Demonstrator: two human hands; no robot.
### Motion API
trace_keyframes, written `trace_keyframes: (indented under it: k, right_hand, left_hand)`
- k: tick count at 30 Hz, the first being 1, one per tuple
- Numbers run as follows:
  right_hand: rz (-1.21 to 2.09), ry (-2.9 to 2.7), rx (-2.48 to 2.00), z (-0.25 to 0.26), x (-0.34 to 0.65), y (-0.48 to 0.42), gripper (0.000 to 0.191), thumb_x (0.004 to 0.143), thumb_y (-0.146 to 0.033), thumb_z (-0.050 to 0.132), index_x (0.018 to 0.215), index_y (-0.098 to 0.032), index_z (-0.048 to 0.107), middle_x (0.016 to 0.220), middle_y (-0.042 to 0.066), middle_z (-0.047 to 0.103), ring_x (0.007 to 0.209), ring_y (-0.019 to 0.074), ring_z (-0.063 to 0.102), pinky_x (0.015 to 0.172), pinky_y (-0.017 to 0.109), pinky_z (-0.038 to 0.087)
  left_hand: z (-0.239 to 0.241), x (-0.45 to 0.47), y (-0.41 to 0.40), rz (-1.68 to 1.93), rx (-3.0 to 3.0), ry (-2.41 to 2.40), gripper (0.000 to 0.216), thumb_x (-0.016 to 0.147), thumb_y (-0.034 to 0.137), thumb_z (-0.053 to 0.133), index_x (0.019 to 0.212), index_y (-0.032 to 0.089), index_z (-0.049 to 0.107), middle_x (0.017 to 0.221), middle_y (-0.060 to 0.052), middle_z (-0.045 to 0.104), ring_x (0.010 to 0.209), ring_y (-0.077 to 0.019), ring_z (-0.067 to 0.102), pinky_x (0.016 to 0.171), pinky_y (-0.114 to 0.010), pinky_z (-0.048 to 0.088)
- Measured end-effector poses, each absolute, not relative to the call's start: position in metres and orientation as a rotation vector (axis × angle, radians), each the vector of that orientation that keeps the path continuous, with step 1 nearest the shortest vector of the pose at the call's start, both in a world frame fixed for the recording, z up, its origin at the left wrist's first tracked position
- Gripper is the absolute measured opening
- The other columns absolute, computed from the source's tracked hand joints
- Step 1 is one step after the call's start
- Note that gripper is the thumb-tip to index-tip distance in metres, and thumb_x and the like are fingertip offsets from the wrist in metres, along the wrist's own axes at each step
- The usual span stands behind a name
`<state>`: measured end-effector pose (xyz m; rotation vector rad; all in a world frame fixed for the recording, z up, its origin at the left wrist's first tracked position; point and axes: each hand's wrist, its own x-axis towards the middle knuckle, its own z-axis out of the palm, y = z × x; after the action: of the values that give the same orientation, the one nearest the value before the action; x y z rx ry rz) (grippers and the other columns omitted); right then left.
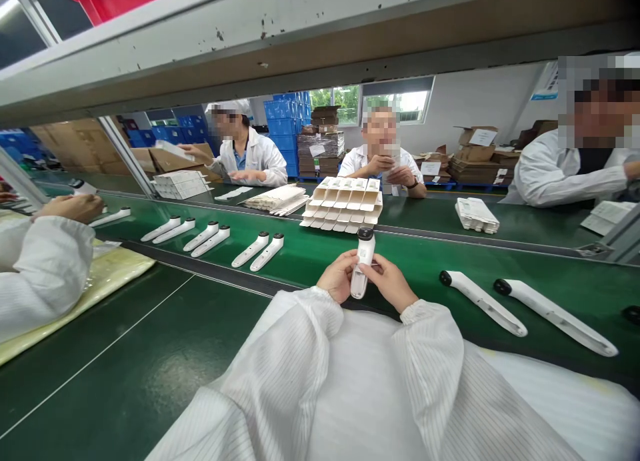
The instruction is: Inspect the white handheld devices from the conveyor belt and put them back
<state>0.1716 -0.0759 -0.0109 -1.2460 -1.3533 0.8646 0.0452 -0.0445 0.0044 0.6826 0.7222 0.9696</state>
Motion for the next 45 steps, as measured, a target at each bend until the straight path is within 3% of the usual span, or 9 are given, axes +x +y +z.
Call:
trace_keyframes:
  k: [4,14,18,27,31,34,39,42,45]
  right_hand:
    - [1.222,-1.092,-1.039,-0.008,0.167,-0.079,0.040,0.067,-0.047,0.067,0.098,-0.022,0.062,0.093,0.004,0.065,0.085,0.0203,0.059,0.072,0.034,0.050]
    - [1.347,-1.033,-1.307,-0.011,0.170,-0.079,0.029,0.081,-0.047,0.050,0.086,-0.020,0.059,0.081,0.005,0.067,0.066,0.0189,0.062,0.059,0.031,0.047]
    - [0.972,-1.317,-1.618,-0.022,0.176,-0.072,0.019,0.078,-0.034,0.054,0.087,-0.019,0.060,0.082,0.006,0.066,0.075,0.0204,0.062,0.072,0.033,0.046]
    - [0.223,-1.690,-1.780,-0.030,0.177,-0.072,0.037,0.080,-0.025,0.048,0.115,-0.018,0.055,0.117,0.012,0.056,0.101,0.0249,0.056,0.090,0.038,0.042]
    - [0.009,-1.720,-1.606,-0.025,0.174,-0.077,0.032,0.081,-0.024,0.045,0.110,-0.020,0.057,0.114,0.010,0.058,0.105,0.0259,0.053,0.092,0.040,0.042]
    - [0.064,-1.754,-1.477,-0.022,0.170,-0.080,0.025,0.084,-0.025,0.043,0.103,-0.022,0.059,0.105,0.007,0.061,0.095,0.0221,0.056,0.085,0.037,0.046]
    - [0.265,-1.794,-1.406,-0.018,0.164,-0.084,0.022,0.084,-0.026,0.043,0.097,-0.023,0.060,0.101,0.005,0.062,0.078,0.0168,0.060,0.073,0.033,0.048]
    - [0.375,-1.713,-1.382,-0.017,0.165,-0.083,0.021,0.083,-0.030,0.045,0.094,-0.023,0.062,0.095,0.004,0.064,0.075,0.0164,0.059,0.072,0.032,0.047]
    - [0.568,-1.505,-1.381,-0.016,0.167,-0.080,0.021,0.080,-0.036,0.050,0.089,-0.023,0.064,0.090,0.004,0.066,0.075,0.0174,0.060,0.073,0.032,0.047]
  left_hand:
    - [0.005,0.043,-0.043,0.999,0.637,0.756,0.015,0.074,0.017,0.057,0.089,0.017,0.059,0.074,-0.002,0.061,0.067,-0.0129,0.056,0.063,-0.026,0.043]
    - [0.001,0.028,-0.029,1.053,0.659,0.933,0.014,0.071,0.025,0.060,0.083,0.018,0.062,0.072,0.000,0.058,0.061,-0.0091,0.052,0.057,-0.023,0.034]
    - [0.000,0.027,-0.028,1.056,0.705,0.967,0.017,0.068,0.026,0.062,0.083,0.018,0.063,0.072,0.000,0.059,0.060,-0.0089,0.051,0.056,-0.022,0.033]
    - [-0.003,0.024,-0.023,1.033,0.855,1.016,0.020,0.073,0.029,0.057,0.088,0.018,0.062,0.079,-0.003,0.061,0.063,-0.0101,0.054,0.056,-0.022,0.036]
    - [-0.003,0.004,-0.009,1.031,1.428,1.360,0.023,0.077,0.025,0.052,0.096,0.017,0.062,0.099,-0.010,0.063,0.088,-0.0201,0.059,0.073,-0.031,0.044]
    - [-0.001,-0.017,0.001,0.958,1.860,1.865,0.039,0.074,0.016,0.056,0.113,0.015,0.057,0.121,-0.017,0.054,0.117,-0.0313,0.046,0.095,-0.042,0.035]
    - [-0.002,-0.036,0.013,0.793,1.637,1.964,0.047,0.070,0.003,0.054,0.116,0.011,0.054,0.124,-0.021,0.052,0.125,-0.0364,0.037,0.100,-0.048,0.027]
    - [-0.003,-0.029,0.011,0.919,1.476,1.670,0.044,0.073,0.009,0.054,0.116,0.013,0.054,0.116,-0.016,0.059,0.111,-0.0283,0.052,0.092,-0.037,0.040]
    - [0.000,-0.012,0.001,0.989,1.085,1.175,0.035,0.078,0.017,0.044,0.111,0.013,0.056,0.103,-0.013,0.063,0.086,-0.0208,0.061,0.066,-0.029,0.048]
